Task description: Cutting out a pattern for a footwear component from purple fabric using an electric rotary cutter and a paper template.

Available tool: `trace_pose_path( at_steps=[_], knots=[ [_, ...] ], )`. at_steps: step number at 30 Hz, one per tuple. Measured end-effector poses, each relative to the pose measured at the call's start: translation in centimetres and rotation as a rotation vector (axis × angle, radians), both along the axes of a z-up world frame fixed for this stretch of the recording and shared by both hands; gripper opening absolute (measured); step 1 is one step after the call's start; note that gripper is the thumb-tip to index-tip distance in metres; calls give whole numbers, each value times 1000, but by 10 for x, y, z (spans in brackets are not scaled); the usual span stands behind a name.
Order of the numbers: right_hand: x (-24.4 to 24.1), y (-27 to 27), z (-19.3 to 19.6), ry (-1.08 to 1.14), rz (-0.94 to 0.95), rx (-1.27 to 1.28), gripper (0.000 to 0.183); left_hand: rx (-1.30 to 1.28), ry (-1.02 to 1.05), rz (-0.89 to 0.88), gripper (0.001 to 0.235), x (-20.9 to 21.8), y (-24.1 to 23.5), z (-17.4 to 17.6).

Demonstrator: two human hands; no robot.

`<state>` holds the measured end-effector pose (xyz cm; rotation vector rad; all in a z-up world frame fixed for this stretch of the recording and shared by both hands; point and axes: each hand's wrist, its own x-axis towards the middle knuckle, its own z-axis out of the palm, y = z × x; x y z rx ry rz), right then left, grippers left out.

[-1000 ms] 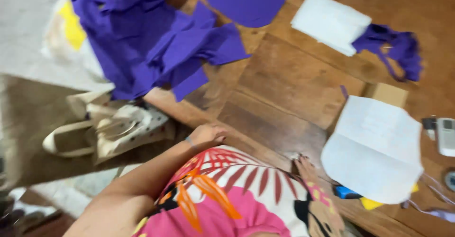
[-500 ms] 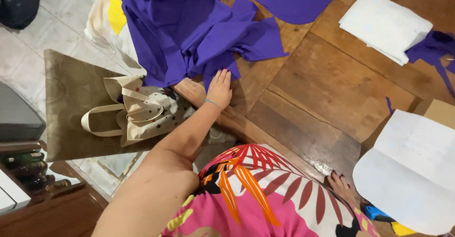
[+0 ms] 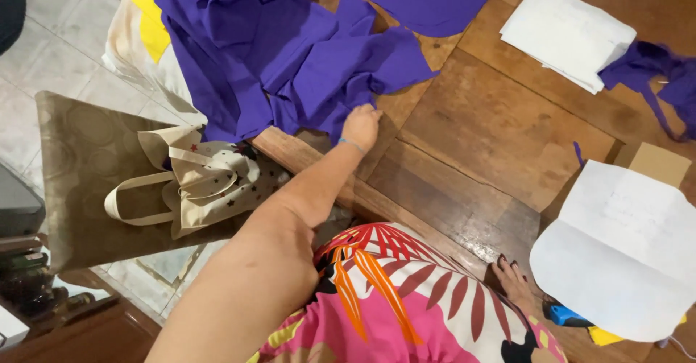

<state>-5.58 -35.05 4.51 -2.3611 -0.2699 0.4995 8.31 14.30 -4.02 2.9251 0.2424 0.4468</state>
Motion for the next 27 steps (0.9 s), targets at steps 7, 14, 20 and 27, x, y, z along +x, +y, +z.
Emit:
trace_pose_path(
  at_steps=[7,14,20,27],
  knots=[
    [-16,-23,57,94,-117,-62,45,-438,-1,-392,31,-71,-139,47],
    [29,76,100,652,-574,619,62,-566,155,-578,26,-115,-210,55],
    [93,67,-28,385,-602,451,57,-967,439,-847,42,-139,-223,72],
    [111,56,-37,354,-550,380,81,-171,-5,-795,54,-91,-148,88]
  ],
)
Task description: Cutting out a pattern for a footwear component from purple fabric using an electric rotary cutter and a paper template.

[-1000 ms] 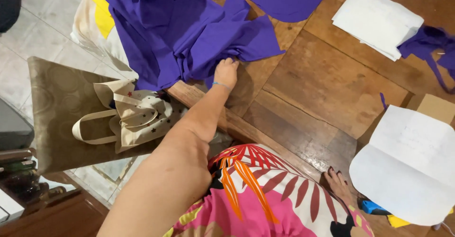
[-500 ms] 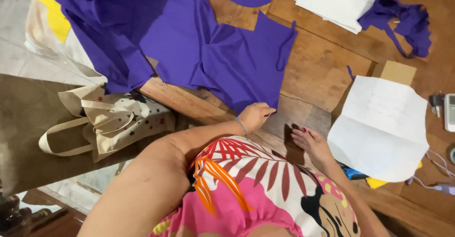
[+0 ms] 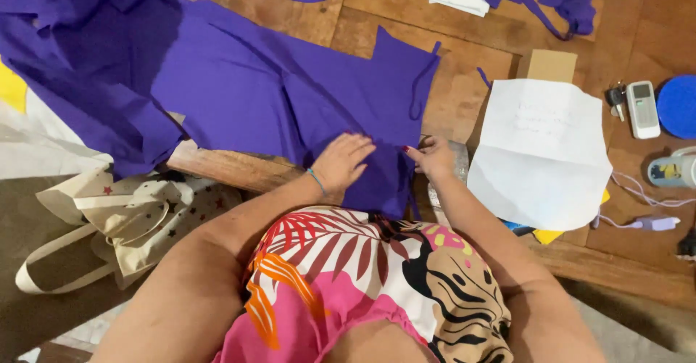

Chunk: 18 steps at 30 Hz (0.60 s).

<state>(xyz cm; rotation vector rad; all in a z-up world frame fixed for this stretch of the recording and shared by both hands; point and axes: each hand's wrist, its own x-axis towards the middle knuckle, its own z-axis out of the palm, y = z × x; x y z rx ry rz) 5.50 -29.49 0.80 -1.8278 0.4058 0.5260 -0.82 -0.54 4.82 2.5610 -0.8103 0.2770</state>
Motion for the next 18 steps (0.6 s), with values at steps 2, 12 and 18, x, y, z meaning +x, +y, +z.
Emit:
trace_pose_path(
  at_steps=[2,12,18],
  knots=[
    [-27,15,62,56,40,-54,78,122,15,3,63,15,19,11],
    [-67,-8,5,-48,416,-600,31,298,112,81,79,23,38,-8],
    [-50,-52,27,36,115,-297,26,292,77,83,81,24,38,-11]
  ],
)
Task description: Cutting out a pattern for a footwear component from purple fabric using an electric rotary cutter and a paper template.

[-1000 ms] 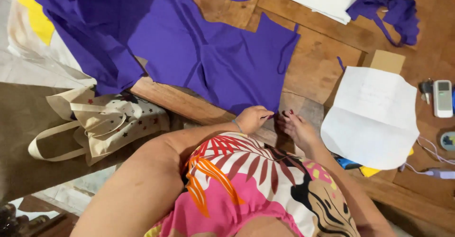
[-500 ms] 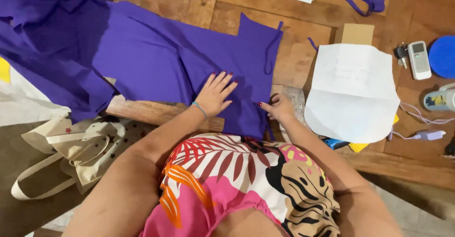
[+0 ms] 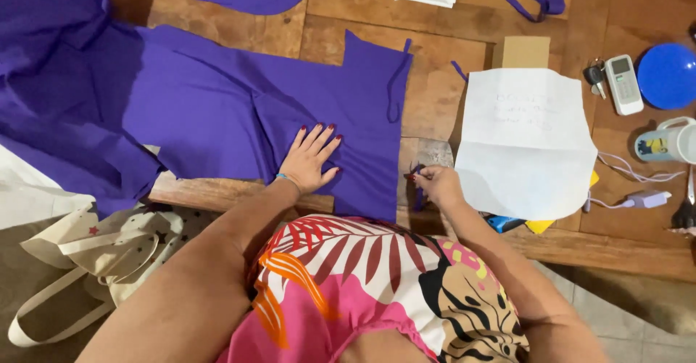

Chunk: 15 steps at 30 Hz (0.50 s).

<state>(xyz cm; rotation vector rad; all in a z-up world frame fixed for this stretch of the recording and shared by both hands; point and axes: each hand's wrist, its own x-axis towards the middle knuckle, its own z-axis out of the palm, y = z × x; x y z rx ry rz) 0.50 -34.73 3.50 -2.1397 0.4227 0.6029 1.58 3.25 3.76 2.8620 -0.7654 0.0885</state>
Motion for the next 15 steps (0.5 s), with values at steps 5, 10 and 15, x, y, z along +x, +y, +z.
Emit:
trace_pose_path(
  at_steps=[5,10,15],
  knots=[
    [99,31,-4,-273,101,-38,21,17,-12,-6,81,0,0,2],
    [178,87,-9,-350,252,-347,35,35,-11,-16,83,-1,1,4],
    [194,100,-14,-374,326,-465,35,-21,-123,-37,88,3,1,3]
  ],
)
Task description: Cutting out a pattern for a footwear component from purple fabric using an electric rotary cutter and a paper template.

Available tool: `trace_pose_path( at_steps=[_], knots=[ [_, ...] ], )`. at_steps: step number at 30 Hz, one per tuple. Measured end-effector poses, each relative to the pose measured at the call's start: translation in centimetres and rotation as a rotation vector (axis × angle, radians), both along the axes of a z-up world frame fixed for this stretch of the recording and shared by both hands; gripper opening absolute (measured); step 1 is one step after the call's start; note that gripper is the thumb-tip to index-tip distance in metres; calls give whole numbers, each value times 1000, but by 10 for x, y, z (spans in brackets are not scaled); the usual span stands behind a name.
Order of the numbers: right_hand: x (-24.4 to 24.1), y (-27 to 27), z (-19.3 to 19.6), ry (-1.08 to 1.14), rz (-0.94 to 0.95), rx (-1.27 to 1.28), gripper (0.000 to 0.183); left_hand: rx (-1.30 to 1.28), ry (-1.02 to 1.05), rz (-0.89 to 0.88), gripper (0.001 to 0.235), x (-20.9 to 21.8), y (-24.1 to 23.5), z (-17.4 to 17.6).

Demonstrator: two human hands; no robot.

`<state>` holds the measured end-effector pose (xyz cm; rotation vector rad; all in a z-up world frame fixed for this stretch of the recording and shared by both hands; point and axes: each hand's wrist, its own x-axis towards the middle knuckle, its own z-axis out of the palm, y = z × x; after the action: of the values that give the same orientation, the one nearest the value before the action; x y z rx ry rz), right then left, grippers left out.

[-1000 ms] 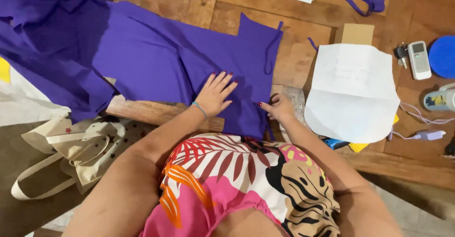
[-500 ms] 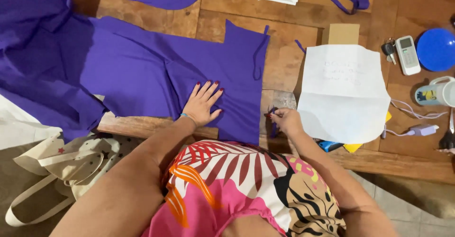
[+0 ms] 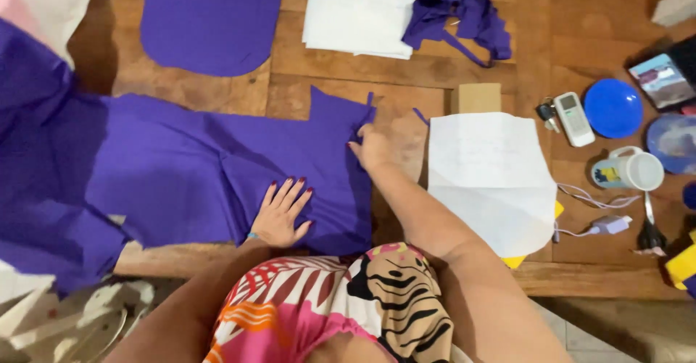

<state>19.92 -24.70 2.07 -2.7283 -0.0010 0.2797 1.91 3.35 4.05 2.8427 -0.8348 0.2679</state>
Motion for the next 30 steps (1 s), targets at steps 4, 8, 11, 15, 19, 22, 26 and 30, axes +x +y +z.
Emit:
trace_pose_path(
  at_steps=[4,8,11,15,19,22,26,30],
  knots=[
    [18,-3,-35,13,86,-21,19,-24,-24,-17,89,2,-3,0],
    [49,-33,69,139,139,30,16,-23,-34,-2,88,4,-1,-3],
    [99,-70,95,191,46,-5,15,-5,-34,14,87,3,-1,-4],
    [208,-140,74,-32,-380,202,17,13,-15,27,87,1,-2,-3],
    [208,-155,93,-428,-388,381,74,7,111,35,81,1,-6,12],
    [160,-131,76,-263,-284,346,90,-18,99,46,80,4,-5,9],
    [42,-95,29,-1,-309,423,42,14,-21,51,88,0,-3,-7],
    [-80,-53,12,221,-606,900,33,-39,-15,48,89,-1,-2,-11]
  ],
)
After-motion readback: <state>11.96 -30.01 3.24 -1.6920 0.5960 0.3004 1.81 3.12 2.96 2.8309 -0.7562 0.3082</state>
